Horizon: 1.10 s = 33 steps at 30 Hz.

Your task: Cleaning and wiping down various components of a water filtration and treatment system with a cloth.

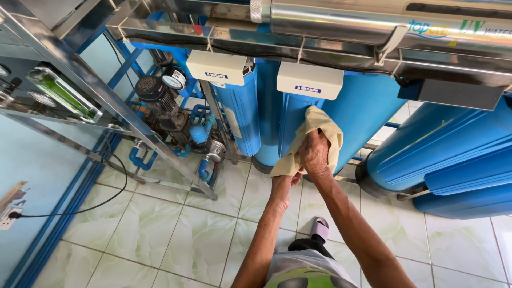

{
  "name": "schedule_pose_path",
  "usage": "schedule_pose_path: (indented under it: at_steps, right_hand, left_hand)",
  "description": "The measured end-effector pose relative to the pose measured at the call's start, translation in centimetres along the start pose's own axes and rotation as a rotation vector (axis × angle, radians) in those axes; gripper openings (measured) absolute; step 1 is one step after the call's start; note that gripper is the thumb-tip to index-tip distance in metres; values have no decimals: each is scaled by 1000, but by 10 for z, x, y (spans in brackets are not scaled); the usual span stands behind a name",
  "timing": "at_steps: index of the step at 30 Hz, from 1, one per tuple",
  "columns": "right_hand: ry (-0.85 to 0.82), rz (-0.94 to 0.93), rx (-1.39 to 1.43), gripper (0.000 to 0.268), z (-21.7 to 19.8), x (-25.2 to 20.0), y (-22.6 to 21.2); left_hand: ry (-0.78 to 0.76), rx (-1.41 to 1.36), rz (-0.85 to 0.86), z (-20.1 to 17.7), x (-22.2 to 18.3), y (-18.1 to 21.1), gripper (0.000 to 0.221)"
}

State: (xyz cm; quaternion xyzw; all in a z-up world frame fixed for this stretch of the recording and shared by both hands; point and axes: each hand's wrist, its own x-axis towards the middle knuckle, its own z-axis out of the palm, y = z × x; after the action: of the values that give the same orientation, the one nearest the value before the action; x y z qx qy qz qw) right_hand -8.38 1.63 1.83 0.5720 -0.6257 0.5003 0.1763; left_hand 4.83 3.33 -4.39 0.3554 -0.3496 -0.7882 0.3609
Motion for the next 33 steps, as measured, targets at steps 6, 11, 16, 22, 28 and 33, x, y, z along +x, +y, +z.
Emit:
schedule_pose_path:
  at_steps: [6, 11, 16, 22, 28, 33]
  right_hand:
    - [-1, 96, 32, 58, -4, -1, -11]
    - [22, 150, 23, 54, -2, 13, -15]
    - [5, 150, -54, 54, 3, -9, -20]
    - [-99, 404, 284, 46, 0, -42, 1]
    - [-47, 941, 1095, 31, -24, -49, 33]
    - [-24, 1191, 1283, 33, -61, -20, 10]
  left_hand:
    - [11, 15, 2, 2, -7, 9, 32]
    - [-15, -11, 30, 3, -10, 23, 35]
    - [15, 5, 70, -11, 4, -10, 37]
    - [110, 46, 198, -27, 16, -25, 45]
    - [130, 4, 316, -22, 15, -21, 56]
    - [218, 531, 769, 17, 30, -20, 46]
